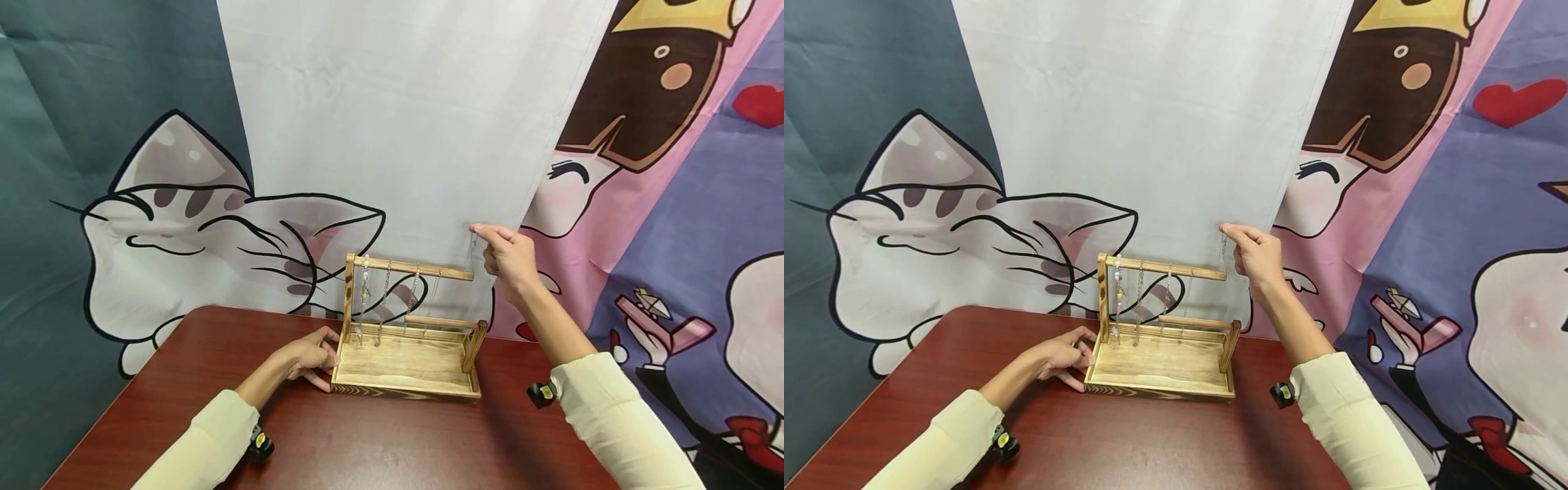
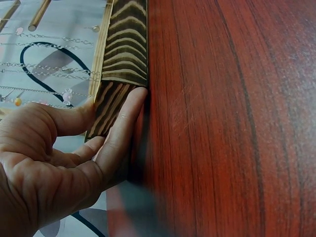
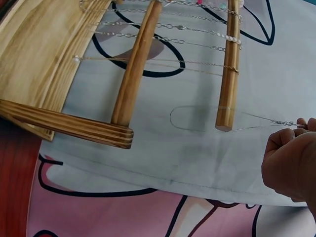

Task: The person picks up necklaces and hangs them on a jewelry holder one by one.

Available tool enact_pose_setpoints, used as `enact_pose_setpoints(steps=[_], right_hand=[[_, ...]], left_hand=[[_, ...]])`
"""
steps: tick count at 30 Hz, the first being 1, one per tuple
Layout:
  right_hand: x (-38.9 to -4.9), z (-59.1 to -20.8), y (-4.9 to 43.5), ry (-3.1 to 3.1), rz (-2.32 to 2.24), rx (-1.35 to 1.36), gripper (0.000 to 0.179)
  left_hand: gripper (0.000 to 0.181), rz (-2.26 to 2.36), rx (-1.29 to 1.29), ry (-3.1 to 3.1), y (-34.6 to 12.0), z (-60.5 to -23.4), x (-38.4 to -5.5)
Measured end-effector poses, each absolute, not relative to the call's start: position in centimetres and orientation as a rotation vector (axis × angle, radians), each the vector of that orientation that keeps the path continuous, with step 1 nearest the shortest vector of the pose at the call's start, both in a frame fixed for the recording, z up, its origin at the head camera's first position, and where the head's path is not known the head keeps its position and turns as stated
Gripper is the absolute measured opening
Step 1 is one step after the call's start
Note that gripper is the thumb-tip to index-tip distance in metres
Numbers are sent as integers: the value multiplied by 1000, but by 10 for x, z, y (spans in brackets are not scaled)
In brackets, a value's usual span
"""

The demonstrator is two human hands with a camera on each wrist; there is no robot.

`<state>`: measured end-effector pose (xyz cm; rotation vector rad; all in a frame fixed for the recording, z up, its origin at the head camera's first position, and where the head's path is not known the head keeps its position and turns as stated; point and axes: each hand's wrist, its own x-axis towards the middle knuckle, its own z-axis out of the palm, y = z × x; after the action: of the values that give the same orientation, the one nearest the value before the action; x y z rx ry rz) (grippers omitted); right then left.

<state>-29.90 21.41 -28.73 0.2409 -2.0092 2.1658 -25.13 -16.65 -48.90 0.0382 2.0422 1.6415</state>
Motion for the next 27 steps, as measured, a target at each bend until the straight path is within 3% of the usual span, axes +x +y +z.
enact_pose_setpoints(steps=[27], right_hand=[[-275,-351,224,-2267,1934,156,13]], left_hand=[[59,1649,35,2034,-166,-491,-253]])
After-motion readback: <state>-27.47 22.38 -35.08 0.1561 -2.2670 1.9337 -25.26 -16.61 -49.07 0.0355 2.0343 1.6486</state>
